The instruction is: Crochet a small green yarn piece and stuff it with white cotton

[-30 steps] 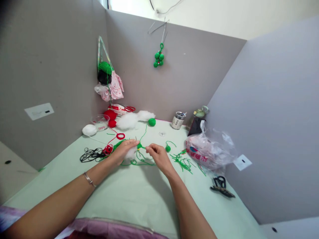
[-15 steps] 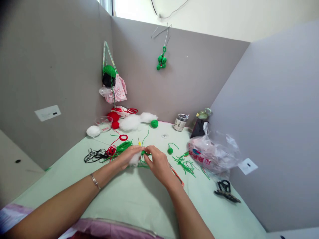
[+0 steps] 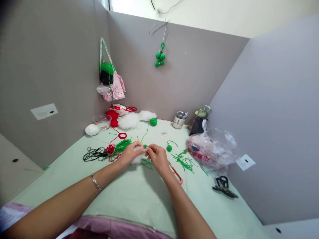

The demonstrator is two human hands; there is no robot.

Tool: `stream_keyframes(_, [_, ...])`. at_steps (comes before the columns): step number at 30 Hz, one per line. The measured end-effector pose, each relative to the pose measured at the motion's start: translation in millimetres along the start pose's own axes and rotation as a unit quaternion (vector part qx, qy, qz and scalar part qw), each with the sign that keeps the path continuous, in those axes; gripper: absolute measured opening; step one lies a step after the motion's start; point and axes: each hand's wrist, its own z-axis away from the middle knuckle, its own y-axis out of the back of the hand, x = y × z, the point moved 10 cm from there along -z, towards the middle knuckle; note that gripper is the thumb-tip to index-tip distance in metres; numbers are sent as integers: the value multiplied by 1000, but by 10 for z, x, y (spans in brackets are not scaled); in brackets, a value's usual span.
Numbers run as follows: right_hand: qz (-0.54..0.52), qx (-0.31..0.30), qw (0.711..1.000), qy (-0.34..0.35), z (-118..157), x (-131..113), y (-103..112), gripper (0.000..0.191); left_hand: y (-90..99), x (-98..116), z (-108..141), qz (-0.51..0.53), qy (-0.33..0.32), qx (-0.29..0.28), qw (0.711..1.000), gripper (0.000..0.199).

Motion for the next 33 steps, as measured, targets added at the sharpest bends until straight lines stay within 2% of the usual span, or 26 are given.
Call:
stream_keyframes(5, [-19, -21, 1000, -5, 1, -4, -27, 31, 39, 7, -31, -33, -10, -4, 999, 34])
stream_keyframes(9, [-5, -12, 1000, 3, 2, -9, -30, 27, 52, 11, -53, -82, -17, -4, 996, 24])
stream_keyframes(16, [35, 33, 998, 42, 29, -131, -60, 4, -2, 21, 20, -106, -9, 5, 994, 35])
stream_keyframes(22, [-21, 47, 998, 22, -4, -119, 58, 14, 53, 20, -25, 24, 30, -9, 999, 33])
stream_keyframes(24, [-67, 14, 998, 10, -4, -122, 53, 16, 99, 16, -66, 91, 42, -1, 995, 36])
stream_keyframes(26, [-111, -40, 993, -2, 19, -148, -39, 21, 98, 14, -83, 153, 49, 8, 987, 40])
stream_keyframes(29, [-159, -97, 982, -17, 64, -185, -209, 23, -68, 19, -35, 220, 64, -12, 973, 40])
stream_keyframes(33, [-205, -52, 977, -31, 21, -117, -164, 22, -340, 146, 100, 269, 74, -70, 958, 42])
